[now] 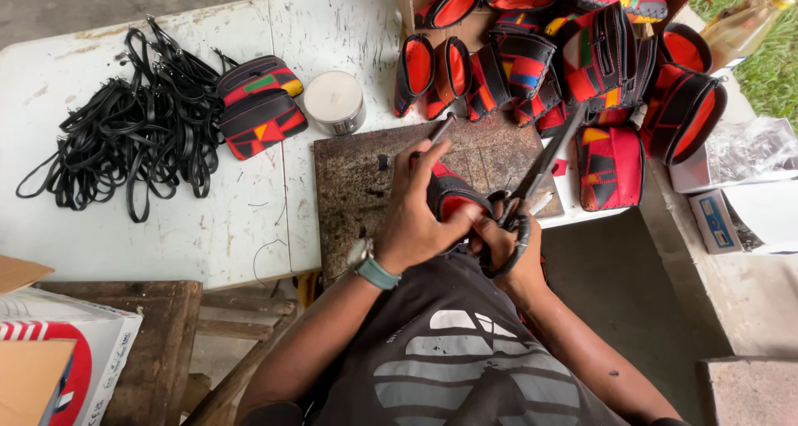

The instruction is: The person holds a colorful fabric coin purse and uses scissors to trim loose threads and excess fabric from its seams, working on one purse at a time. They set finished purses aside, then use a lighter to singe remaining threads on a purse's edges.

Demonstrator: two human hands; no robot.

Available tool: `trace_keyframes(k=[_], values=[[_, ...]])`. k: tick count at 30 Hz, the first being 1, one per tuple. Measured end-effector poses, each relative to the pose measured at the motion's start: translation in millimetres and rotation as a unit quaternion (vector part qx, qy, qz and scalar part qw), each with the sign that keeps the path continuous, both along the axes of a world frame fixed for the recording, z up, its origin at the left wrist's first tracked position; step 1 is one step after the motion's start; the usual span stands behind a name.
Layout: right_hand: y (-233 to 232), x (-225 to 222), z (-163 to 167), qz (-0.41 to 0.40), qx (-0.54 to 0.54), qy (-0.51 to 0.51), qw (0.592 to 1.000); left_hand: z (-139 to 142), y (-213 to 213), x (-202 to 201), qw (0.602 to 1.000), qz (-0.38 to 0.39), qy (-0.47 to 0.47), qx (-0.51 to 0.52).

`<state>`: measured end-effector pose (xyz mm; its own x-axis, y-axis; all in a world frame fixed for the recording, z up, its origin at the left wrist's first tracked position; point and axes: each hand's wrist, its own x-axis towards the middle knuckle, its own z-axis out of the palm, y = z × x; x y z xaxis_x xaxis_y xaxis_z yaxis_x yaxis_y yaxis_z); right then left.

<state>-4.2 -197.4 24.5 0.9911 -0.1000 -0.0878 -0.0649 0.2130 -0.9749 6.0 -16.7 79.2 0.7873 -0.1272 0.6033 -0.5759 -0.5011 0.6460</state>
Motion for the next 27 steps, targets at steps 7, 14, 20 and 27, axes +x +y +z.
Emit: trace_keyframes(k=[7,14,20,27], values=[[-8.2,-15.5,-16.1,0.069,-0.199,-0.142,0.967,1.2,13.6,-5.3,0.957,-0.144,0.223,0.115],[-6.2,-5.6,-18.9,0.046,-0.282,-0.101,0.953,-11.5,30.2,-22.3,0.973,-0.201,0.106,0.031],[-1.6,-3.3,-13.1,0.122,-0.285,-0.173,0.935,-15.8,46.3,-24.8,0.961,-0.181,0.209,0.025],[-1.8,-4.3,-0.6,0.165,-0.312,-0.200,0.914,-21.6,52.4,-14.8,0.979,-0.161,0.120,0.047]])
